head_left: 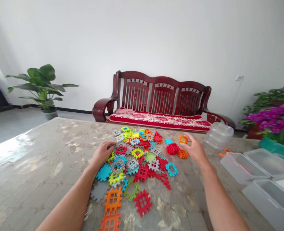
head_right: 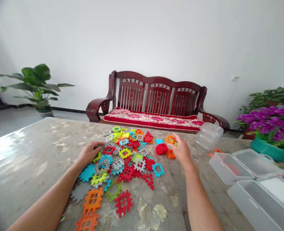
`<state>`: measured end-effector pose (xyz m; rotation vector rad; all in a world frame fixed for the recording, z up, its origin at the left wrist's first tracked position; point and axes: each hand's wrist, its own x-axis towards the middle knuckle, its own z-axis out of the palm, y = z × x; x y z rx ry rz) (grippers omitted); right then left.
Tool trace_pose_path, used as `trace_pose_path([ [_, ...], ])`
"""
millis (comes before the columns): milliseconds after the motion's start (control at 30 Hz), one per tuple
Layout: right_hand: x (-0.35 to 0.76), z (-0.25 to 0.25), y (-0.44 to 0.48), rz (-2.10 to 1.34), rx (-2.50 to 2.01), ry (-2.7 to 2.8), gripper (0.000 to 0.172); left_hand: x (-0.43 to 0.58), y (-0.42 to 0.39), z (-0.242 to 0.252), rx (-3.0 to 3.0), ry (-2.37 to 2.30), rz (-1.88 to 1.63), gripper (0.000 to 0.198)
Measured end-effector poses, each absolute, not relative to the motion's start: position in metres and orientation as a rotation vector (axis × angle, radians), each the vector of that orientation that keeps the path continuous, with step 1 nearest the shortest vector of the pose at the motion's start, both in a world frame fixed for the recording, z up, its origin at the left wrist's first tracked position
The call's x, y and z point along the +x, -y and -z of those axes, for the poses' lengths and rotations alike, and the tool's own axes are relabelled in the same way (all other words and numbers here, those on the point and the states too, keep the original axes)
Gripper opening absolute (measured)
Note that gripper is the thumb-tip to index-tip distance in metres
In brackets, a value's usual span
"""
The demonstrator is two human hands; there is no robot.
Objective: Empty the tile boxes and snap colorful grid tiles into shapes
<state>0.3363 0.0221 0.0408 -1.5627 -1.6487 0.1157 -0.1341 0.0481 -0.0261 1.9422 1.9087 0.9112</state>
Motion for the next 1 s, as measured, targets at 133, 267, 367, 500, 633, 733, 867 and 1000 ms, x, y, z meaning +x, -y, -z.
trace_pose_path([
  [133,0.391,-0.013,-0.029,-0.222,-1.699,1.556,0.068,-0.136,-0.050,0.029,1.952,-1.906,-0.910,0.041],
  [267,0.397,0.009,-0.032,-0.461,-1.630,1.607,0.068,-0.137,-0.051,0.030,1.951,-1.913,-0.914,0.040],
  [367,0.389,0.015,-0.032,-0.521,-1.589,1.642,0.069,-0.137,-0.051,0.029,1.947,-1.927,-0.904,0.039],
  [500,0.383,0.014,-0.030,-0.515,-1.634,1.695,0.071,-0.136,-0.050,0.028,1.953,-1.906,-0.909,0.039],
  [633,0.373,-0.005,-0.026,-0.322,-1.685,1.707,0.061,-0.133,-0.046,0.023,1.933,-1.906,-0.942,0.037],
  [733,0.340,-0.030,-0.019,-0.249,-1.589,1.812,0.049,-0.130,-0.044,0.020,1.912,-1.930,-0.940,0.035],
  [867,0.262,-0.054,0.007,-0.152,-1.327,2.120,0.036,-0.128,-0.042,0.020,1.896,-1.943,-0.941,0.034],
  [1000,0.185,-0.055,0.047,-0.195,-0.941,2.492,0.042,-0.127,-0.040,0.019,1.896,-1.933,-0.956,0.034],
])
